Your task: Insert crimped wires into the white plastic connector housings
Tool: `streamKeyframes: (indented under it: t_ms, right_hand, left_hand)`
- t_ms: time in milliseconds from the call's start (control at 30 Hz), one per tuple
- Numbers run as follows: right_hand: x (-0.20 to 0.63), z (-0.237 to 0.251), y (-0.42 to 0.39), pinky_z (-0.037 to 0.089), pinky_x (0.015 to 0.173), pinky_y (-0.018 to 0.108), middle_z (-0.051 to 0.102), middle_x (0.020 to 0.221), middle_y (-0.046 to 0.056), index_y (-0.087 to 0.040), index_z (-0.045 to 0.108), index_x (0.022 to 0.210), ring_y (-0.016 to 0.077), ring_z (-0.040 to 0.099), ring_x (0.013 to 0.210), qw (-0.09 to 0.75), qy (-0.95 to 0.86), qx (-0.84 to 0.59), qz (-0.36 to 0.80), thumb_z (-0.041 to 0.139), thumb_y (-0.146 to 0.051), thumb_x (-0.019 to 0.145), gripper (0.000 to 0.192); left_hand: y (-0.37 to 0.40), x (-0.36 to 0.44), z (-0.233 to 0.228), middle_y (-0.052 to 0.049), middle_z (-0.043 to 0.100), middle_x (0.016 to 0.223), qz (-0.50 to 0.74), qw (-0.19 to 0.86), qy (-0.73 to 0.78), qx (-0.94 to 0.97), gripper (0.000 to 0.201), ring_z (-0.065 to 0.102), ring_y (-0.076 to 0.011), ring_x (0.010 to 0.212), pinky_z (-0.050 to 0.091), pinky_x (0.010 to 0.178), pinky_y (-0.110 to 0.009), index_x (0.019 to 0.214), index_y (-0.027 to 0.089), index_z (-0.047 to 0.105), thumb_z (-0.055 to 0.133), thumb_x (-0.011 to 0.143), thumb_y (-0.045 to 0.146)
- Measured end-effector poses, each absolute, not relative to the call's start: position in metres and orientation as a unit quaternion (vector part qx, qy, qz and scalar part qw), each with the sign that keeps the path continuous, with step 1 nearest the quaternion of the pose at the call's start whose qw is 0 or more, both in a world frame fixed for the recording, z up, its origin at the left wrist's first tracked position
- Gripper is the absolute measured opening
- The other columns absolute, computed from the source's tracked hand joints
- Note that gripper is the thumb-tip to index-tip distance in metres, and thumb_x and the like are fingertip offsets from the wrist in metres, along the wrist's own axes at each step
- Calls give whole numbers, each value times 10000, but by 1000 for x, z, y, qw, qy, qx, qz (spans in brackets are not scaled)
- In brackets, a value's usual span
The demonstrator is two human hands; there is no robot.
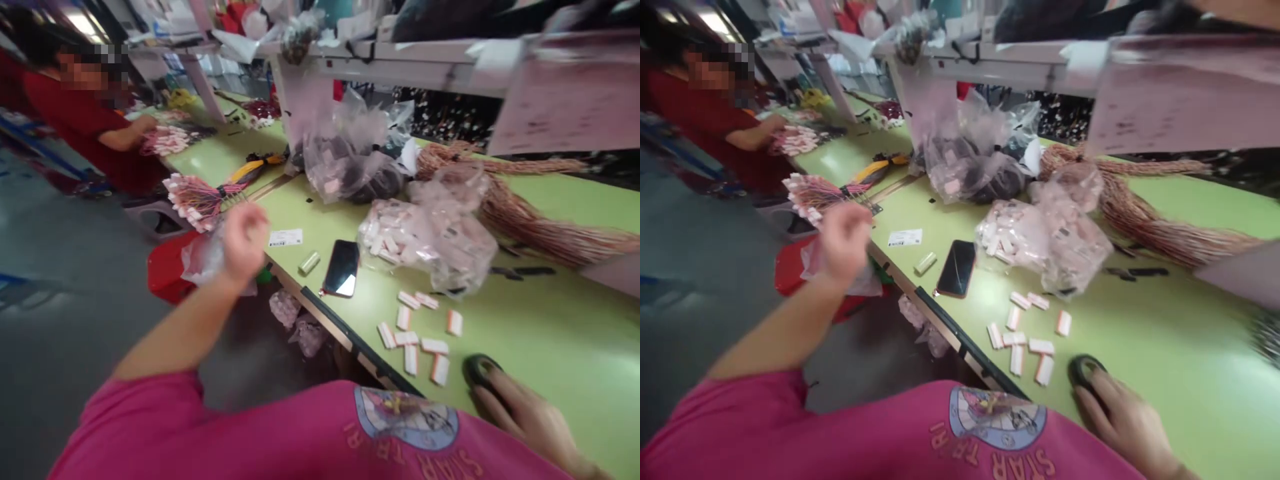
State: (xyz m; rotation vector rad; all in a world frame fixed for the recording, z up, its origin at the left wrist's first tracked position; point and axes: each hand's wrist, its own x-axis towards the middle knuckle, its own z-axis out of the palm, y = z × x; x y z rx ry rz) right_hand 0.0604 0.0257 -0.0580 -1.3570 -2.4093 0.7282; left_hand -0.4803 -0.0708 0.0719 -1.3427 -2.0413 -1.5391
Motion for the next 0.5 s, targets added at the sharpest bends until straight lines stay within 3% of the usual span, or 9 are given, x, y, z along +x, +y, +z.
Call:
streamKeyframes:
  t_ms: [33,100,200,300,400,500]
  right_hand:
    - [57,-51,25,496,565,355,710,773,62,-299,701,749,238,643,653,127,-846,-451,256,641,-531,802,245]
    - [47,-35,21,458,578,295,681,731,44,-245,691,742,179,592,615,175,-845,-431,265,625,-487,837,268]
    - [32,-15,12,456,787,264,684,915,42,-153,713,954,129,620,806,224,-834,-407,299,486,-381,948,322]
    - [27,-10,1,487,836,292,700,921,52,-162,688,897,157,609,824,240,-820,-421,305,535,-322,905,222]
    - [32,-12,-15,505,804,289,701,862,41,-183,670,845,158,610,785,253,-816,-403,329,513,-305,928,216]
    - [49,-4,-36,523,857,309,727,1064,74,-182,691,1026,171,647,895,285,-810,-368,356,475,-322,959,266]
  left_hand:
    - [-83,-431,55,-60,658,1026,-494,66,-678,-540,176,639,-200,1006,533,982,-399,1026,217,611,623,854,255]
    - [-95,-344,23,-61,704,1134,-431,-43,-610,-664,346,674,-234,1089,561,985,-390,1104,277,659,735,772,333]
    - [-77,-255,-7,-174,530,1442,-350,-199,-542,-738,572,504,-286,1388,416,1183,-468,1370,200,512,660,832,326]
    - [-38,-196,-9,-215,335,1589,-304,-251,-501,-771,734,284,-330,1532,282,1251,-524,1446,161,415,693,776,270]
    - [-22,-154,-1,-174,536,1411,-250,-274,-467,-803,612,524,-303,1355,432,1147,-472,1343,181,484,666,761,238]
    - [-29,-135,9,-67,673,1079,-224,-266,-474,-809,432,683,-214,988,567,892,-347,1180,205,538,642,764,252]
